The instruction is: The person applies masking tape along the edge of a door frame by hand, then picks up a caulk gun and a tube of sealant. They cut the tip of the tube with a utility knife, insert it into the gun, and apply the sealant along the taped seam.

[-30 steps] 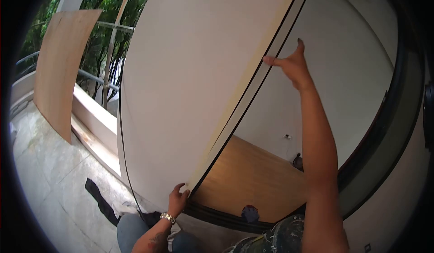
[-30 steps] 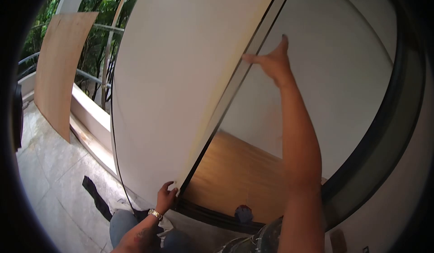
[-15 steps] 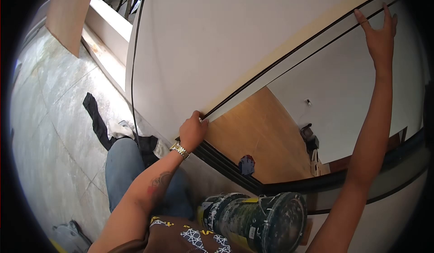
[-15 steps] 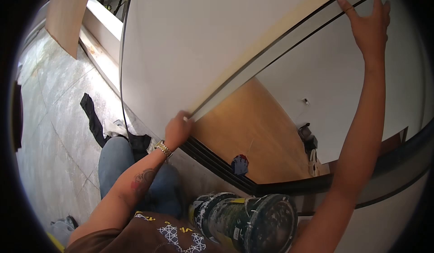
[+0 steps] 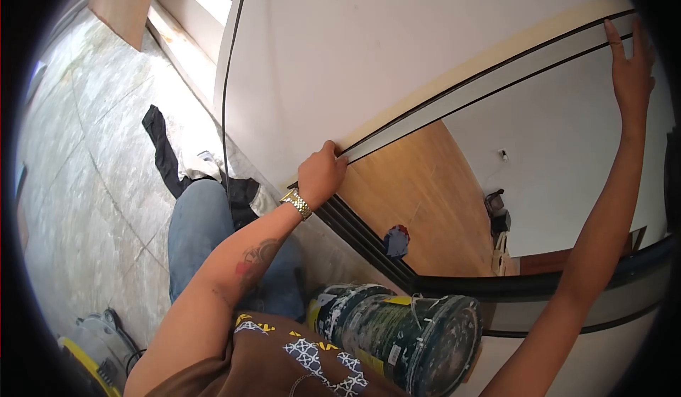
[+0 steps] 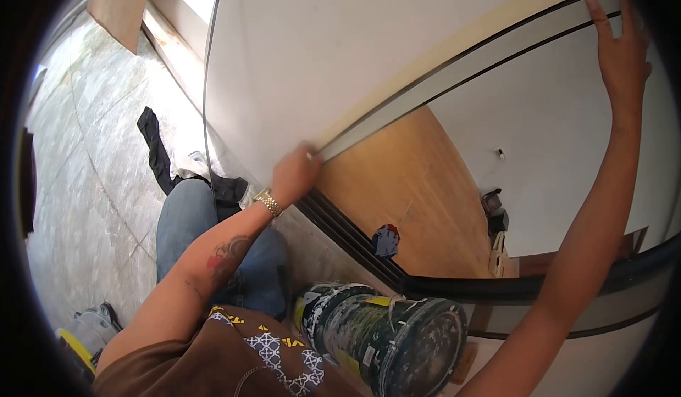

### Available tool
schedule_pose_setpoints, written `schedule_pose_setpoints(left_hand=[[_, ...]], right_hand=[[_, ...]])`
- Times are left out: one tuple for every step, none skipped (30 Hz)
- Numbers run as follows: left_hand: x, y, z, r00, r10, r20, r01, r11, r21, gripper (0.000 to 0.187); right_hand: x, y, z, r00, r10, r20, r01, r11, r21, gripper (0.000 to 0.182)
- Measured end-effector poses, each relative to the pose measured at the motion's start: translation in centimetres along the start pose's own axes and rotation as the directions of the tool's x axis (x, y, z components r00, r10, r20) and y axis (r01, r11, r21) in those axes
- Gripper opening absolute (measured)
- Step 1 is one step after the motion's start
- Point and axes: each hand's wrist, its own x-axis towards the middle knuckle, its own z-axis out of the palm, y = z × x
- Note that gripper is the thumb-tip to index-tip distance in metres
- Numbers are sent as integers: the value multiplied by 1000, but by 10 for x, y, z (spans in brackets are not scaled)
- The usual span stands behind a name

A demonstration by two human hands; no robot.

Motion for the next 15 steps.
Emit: schedule_pose_setpoints(left_hand=[[0,0,0,1000,-6,4,6,1000,-3,25],[1,1,-1,1000,-11,5,11,1000,-6,25],[1,1,-1,1000,-14,5,14,1000,-5,25],[0,2,-1,999,19,-30,-19,1000,-6,25],[0,2,-1,997,52,-65,-53,999,-5,25],[0,3,0,997,49,-64,-50,999,-4,25],[0,2,1,996,53,-73,-53,999,-5,24],[0,3,1,995,57,-81,-58,998,-6,24],[0,3,1,995,55,-81,-56,998,-5,24],[1,3,1,995,50,-83,-50,999,-3,24],[1,4,1,995,45,-85,-45,999,1,24],[0,4,2,996,44,-83,-44,999,2,24],[0,5,2,996,41,-80,-41,999,0,24],[0,5,2,996,38,-79,-38,999,-3,25],[1,5,2,996,36,-78,-36,999,-2,25]], right_hand=[[-1,1,1,1000,9,24,-8,1000,-27,92],[0,2,1,999,18,43,-15,998,-55,91],[1,2,2,999,17,45,-15,999,-52,91],[1,2,2,1000,18,25,-18,999,-33,92],[1,2,2,1000,20,3,-20,1000,-14,92],[2,2,3,1000,20,5,-20,1000,-11,92],[2,3,3,999,35,20,-35,999,-13,93],[2,3,2,998,51,34,-50,999,-15,94],[3,2,1,998,51,35,-50,999,-14,94],[3,-1,-1,998,57,40,-56,998,-19,94],[3,-3,-2,997,63,45,-62,998,-26,94],[3,-4,-3,997,64,47,-63,998,-25,94],[3,-5,-4,994,82,68,-83,996,14,94],[4,-6,-4,991,100,88,-105,993,53,94],[4,-6,-3,991,100,90,-105,993,55,94]])
